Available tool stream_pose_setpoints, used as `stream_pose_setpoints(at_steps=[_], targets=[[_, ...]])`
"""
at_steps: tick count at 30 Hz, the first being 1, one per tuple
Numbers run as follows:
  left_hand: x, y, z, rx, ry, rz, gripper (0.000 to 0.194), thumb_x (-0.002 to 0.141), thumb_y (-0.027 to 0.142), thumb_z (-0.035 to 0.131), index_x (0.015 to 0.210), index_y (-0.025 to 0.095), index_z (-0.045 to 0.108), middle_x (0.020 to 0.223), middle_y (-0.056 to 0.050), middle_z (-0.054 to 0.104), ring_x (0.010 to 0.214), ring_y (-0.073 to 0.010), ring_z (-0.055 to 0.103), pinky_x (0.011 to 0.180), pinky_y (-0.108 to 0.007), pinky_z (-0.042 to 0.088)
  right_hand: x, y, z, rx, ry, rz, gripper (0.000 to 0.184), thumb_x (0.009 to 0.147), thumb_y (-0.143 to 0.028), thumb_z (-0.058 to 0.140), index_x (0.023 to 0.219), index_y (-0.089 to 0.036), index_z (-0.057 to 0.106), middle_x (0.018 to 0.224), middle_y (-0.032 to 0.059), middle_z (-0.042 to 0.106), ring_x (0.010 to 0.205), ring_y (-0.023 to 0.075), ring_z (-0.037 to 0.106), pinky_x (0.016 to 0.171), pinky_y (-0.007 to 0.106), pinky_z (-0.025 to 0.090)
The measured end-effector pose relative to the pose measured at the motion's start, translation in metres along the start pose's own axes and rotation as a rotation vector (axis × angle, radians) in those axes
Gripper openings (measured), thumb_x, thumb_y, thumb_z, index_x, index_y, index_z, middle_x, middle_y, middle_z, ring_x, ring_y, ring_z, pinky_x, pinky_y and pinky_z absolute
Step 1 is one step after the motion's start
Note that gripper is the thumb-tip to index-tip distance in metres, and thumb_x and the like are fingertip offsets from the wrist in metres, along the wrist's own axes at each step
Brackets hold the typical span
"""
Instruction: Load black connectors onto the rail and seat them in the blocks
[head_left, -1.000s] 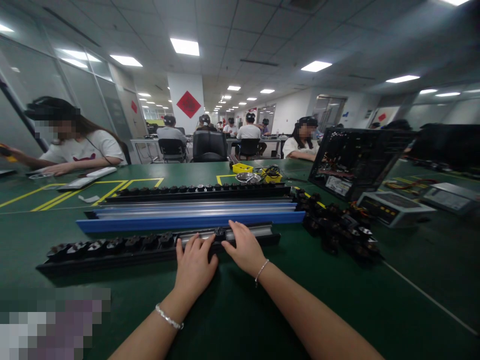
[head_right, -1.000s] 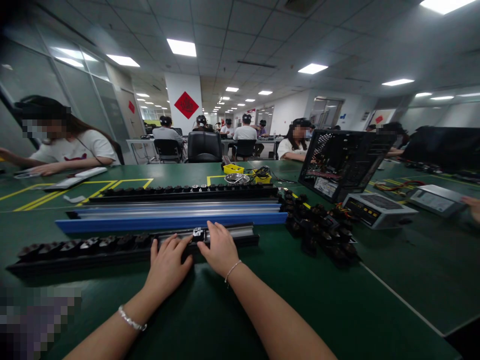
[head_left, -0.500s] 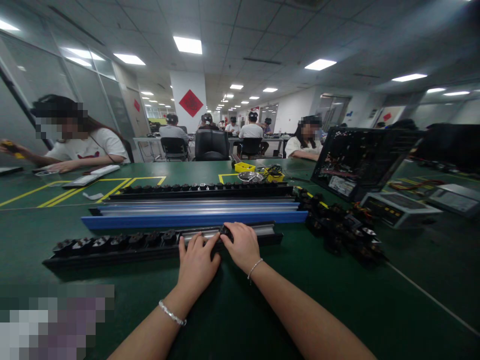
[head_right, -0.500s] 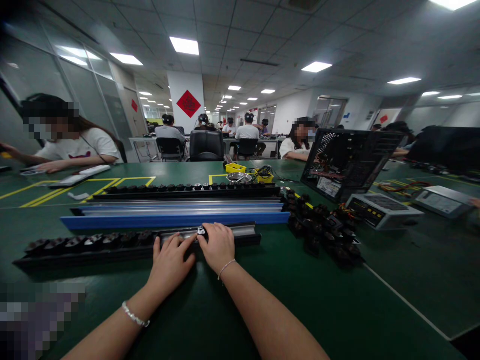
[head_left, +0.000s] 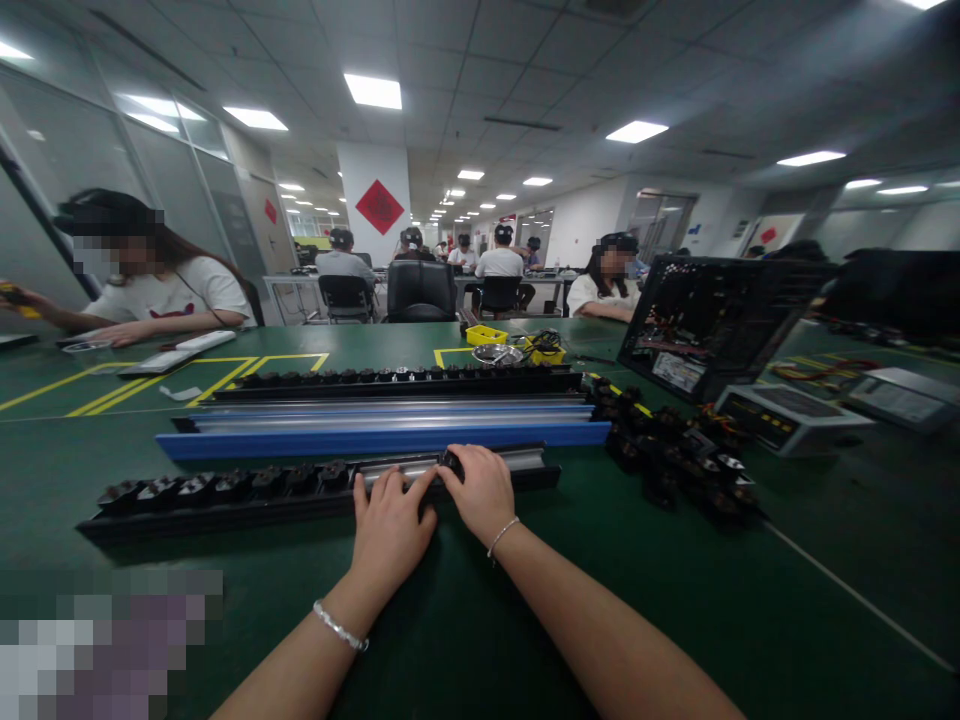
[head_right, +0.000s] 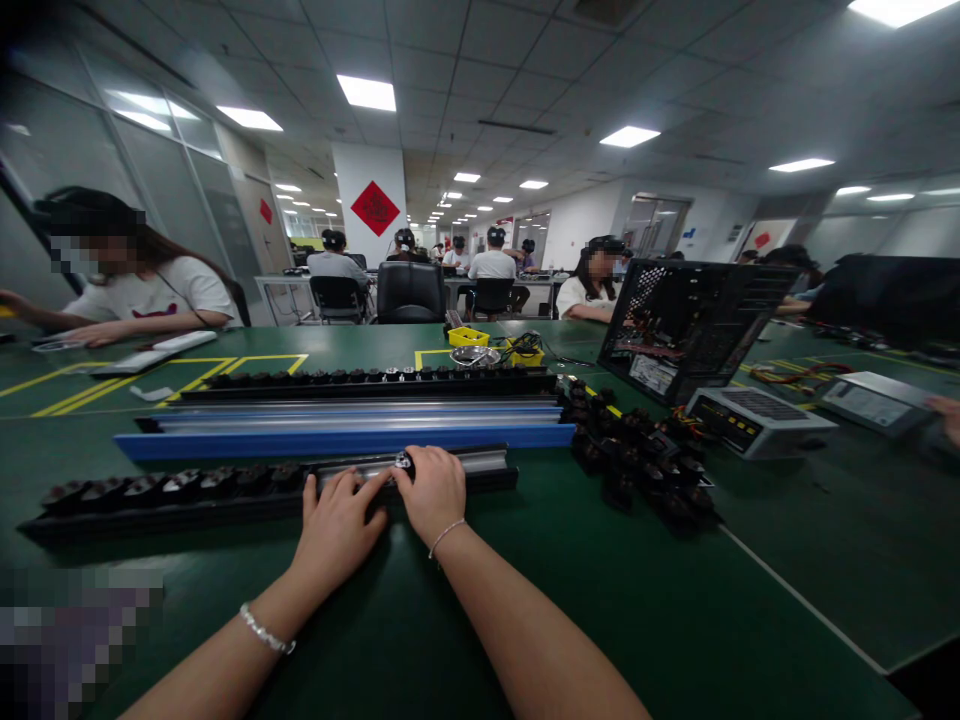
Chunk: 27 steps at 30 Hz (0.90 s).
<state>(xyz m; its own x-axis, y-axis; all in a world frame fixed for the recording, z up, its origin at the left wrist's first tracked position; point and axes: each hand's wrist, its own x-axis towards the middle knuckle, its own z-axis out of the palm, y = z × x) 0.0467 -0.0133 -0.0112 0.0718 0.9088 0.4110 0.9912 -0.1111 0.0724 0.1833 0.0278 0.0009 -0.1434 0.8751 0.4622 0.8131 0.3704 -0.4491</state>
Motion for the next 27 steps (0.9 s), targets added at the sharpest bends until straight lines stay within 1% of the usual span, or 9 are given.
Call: stream_pose_setpoints(at_steps=[7, 12, 19, 27], targets=[[-0.001, 0.001, -0.001, 0.002, -0.018, -0.009, 0.05, 0.076, 0.029, 0.05, 0.126, 0.034, 0.048, 0.115, -0.009, 0.057, 0.12, -0.0268, 0.042, 0.106, -0.055, 0.007, 0.0, -0.002, -0.001, -0.028, -0.01, 0.019, 0.035, 0.085, -0.038, 0.048, 0.112, -0.021, 0.059, 0.112, 0.0068, 0.063, 0.11, 0.0204, 0.05, 0.096, 0.034, 0.032], [0.0, 0.001, -0.002, 0.009, -0.028, -0.011, 0.051, 0.077, 0.029, 0.05, 0.127, 0.035, 0.047, 0.115, -0.008, 0.057, 0.12, -0.0265, 0.042, 0.106, -0.055, 0.006, 0.0, -0.003, -0.001, -0.011, 0.021, 0.015, 0.032, 0.084, -0.032, 0.049, 0.11, -0.018, 0.06, 0.111, 0.0064, 0.063, 0.107, 0.0191, 0.052, 0.094, 0.031, 0.034], [-0.001, 0.0, -0.001, 0.015, -0.005, -0.002, 0.05, 0.076, 0.029, 0.05, 0.126, 0.035, 0.048, 0.115, -0.009, 0.057, 0.12, -0.0265, 0.042, 0.106, -0.054, 0.008, -0.001, 0.001, -0.003, -0.038, 0.066, 0.037, 0.031, 0.082, -0.027, 0.048, 0.108, -0.016, 0.061, 0.106, 0.0067, 0.065, 0.102, 0.0189, 0.053, 0.092, 0.03, 0.035], [-0.001, -0.001, 0.002, 0.0, -0.002, -0.004, 0.05, 0.076, 0.029, 0.05, 0.126, 0.035, 0.048, 0.115, -0.009, 0.057, 0.12, -0.0268, 0.042, 0.106, -0.055, 0.008, -0.001, 0.008, -0.007, -0.066, 0.102, 0.039, 0.028, 0.08, -0.028, 0.05, 0.104, -0.018, 0.061, 0.103, 0.0059, 0.065, 0.101, 0.0194, 0.052, 0.09, 0.031, 0.034]])
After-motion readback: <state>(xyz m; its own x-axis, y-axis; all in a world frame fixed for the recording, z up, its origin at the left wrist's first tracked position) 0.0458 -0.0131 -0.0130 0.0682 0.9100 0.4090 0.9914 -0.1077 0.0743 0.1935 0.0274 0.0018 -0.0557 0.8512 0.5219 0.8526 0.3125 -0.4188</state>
